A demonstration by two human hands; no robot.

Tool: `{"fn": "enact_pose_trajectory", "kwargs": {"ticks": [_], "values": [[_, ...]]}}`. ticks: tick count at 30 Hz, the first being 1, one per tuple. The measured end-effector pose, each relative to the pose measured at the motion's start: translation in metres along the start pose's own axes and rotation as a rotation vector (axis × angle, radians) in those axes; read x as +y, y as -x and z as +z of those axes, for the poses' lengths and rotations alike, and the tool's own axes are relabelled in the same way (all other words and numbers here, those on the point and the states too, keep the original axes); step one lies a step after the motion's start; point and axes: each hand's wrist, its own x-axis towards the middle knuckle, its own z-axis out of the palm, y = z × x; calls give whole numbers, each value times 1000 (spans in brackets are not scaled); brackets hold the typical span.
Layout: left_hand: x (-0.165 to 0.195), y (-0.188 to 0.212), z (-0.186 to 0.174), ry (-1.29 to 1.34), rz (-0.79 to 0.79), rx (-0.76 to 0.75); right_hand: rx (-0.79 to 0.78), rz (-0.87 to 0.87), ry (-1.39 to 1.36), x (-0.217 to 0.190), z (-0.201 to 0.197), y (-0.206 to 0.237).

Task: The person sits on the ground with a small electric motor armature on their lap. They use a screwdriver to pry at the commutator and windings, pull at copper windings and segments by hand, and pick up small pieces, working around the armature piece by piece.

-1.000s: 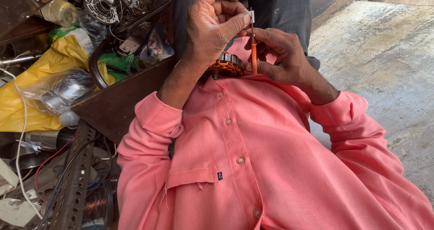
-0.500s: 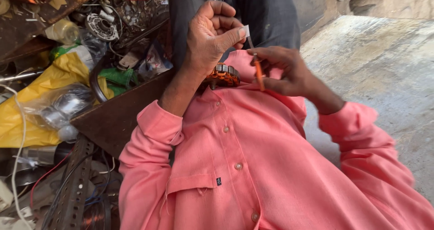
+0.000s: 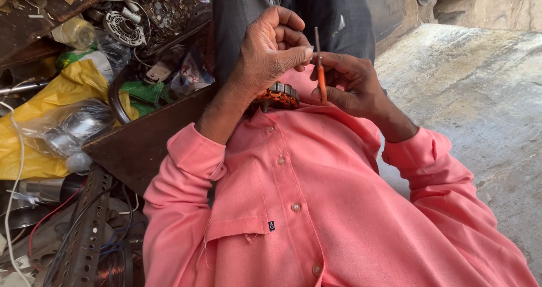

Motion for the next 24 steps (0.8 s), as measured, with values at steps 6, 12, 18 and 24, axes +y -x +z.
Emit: {"fn": "enact_pose_trajectory", "kwargs": {"ticks": [6, 12, 18, 24], "values": [[-10, -1, -4, 113, 53, 4, 60, 52, 613, 0, -28, 35], [-12, -2, 2, 22, 4, 16, -578, 427, 913, -15, -32, 47], [-8, 0, 6, -122, 211, -101, 439, -128, 153, -20, 7, -20], [-7, 2, 6, 9, 164, -26, 465, -151, -408, 18, 32, -40]]}}
